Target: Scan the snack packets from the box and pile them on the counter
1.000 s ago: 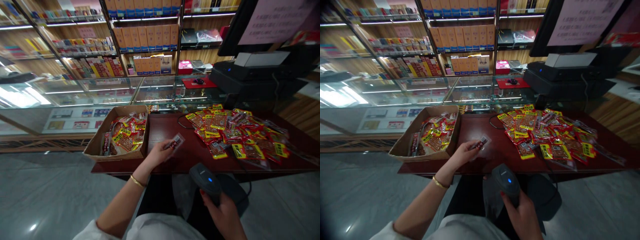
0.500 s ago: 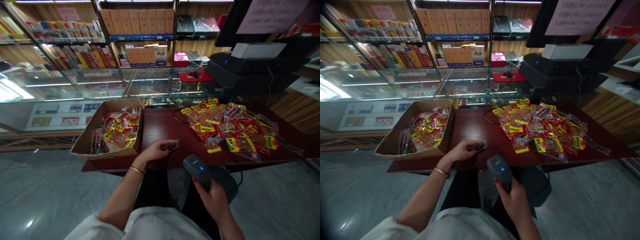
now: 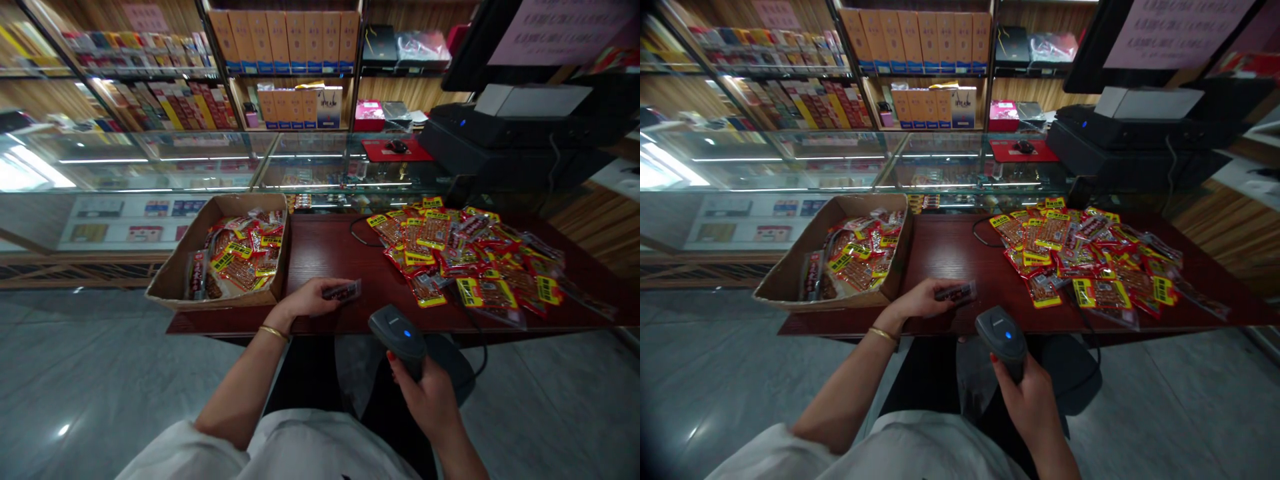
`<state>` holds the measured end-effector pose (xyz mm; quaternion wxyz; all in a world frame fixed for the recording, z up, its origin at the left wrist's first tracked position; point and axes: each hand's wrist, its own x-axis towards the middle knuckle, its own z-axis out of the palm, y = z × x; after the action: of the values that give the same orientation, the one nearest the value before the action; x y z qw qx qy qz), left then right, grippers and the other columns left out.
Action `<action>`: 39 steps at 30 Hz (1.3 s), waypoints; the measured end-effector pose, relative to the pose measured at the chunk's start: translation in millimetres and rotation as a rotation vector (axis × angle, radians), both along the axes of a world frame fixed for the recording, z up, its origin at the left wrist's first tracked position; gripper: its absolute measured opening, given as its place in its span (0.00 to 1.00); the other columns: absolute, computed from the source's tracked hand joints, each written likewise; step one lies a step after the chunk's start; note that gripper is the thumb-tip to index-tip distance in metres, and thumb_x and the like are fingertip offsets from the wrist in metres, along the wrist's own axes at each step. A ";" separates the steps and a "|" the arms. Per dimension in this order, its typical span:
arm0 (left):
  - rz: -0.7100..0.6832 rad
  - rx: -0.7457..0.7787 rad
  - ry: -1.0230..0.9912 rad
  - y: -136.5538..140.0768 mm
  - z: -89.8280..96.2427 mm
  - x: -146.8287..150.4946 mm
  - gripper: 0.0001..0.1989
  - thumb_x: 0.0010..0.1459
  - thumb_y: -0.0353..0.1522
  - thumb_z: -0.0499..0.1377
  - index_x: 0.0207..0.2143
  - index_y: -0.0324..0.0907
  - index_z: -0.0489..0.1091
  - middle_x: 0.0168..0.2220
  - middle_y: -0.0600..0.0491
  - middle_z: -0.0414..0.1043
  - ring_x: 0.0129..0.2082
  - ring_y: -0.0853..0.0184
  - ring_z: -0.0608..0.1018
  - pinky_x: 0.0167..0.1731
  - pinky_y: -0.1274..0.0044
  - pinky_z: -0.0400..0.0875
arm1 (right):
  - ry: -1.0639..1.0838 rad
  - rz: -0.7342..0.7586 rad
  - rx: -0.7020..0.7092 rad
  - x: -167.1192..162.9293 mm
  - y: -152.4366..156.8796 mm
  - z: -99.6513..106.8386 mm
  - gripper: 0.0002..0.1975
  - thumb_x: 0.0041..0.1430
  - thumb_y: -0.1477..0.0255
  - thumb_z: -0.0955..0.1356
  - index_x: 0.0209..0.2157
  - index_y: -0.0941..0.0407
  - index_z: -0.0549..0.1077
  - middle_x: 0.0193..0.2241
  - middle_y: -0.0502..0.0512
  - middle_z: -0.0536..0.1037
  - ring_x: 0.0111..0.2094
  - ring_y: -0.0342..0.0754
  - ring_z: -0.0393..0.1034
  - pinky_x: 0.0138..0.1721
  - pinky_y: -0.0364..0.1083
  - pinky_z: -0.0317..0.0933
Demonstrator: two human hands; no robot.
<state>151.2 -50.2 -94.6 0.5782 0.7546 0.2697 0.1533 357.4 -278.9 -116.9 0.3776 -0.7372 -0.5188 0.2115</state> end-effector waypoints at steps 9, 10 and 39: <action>0.019 0.030 0.033 1.5 -1.9 0.5 0.32 0.50 0.26 0.60 0.60 0.35 0.72 0.45 0.49 0.81 0.40 0.66 0.80 0.45 0.77 0.73 | -0.008 0.001 0.022 -1.7 -1.1 1.5 0.24 0.66 0.50 0.65 0.41 0.56 0.80 0.30 0.58 0.85 0.32 0.56 0.82 0.36 0.46 0.72; 0.009 0.007 0.011 1.6 -2.5 0.6 0.32 0.51 0.26 0.61 0.61 0.35 0.71 0.46 0.48 0.81 0.42 0.65 0.80 0.46 0.77 0.73 | -0.012 -0.005 0.021 -1.5 -1.3 1.4 0.25 0.66 0.50 0.65 0.41 0.56 0.80 0.30 0.58 0.85 0.32 0.56 0.82 0.36 0.46 0.72; -0.107 -0.076 -0.135 -15.0 48.8 142.0 0.27 0.57 0.31 0.61 0.60 0.37 0.72 0.56 0.45 0.77 0.52 0.59 0.79 0.52 0.72 0.72 | 0.336 -0.138 0.031 12.1 -24.2 19.3 0.17 0.61 0.63 0.68 0.47 0.56 0.82 0.44 0.61 0.86 0.46 0.60 0.81 0.51 0.53 0.71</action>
<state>293.2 -65.3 -45.8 0.6307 0.7334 0.1950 0.1623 369.4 -303.1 -97.6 0.4839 -0.7194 -0.3999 0.2974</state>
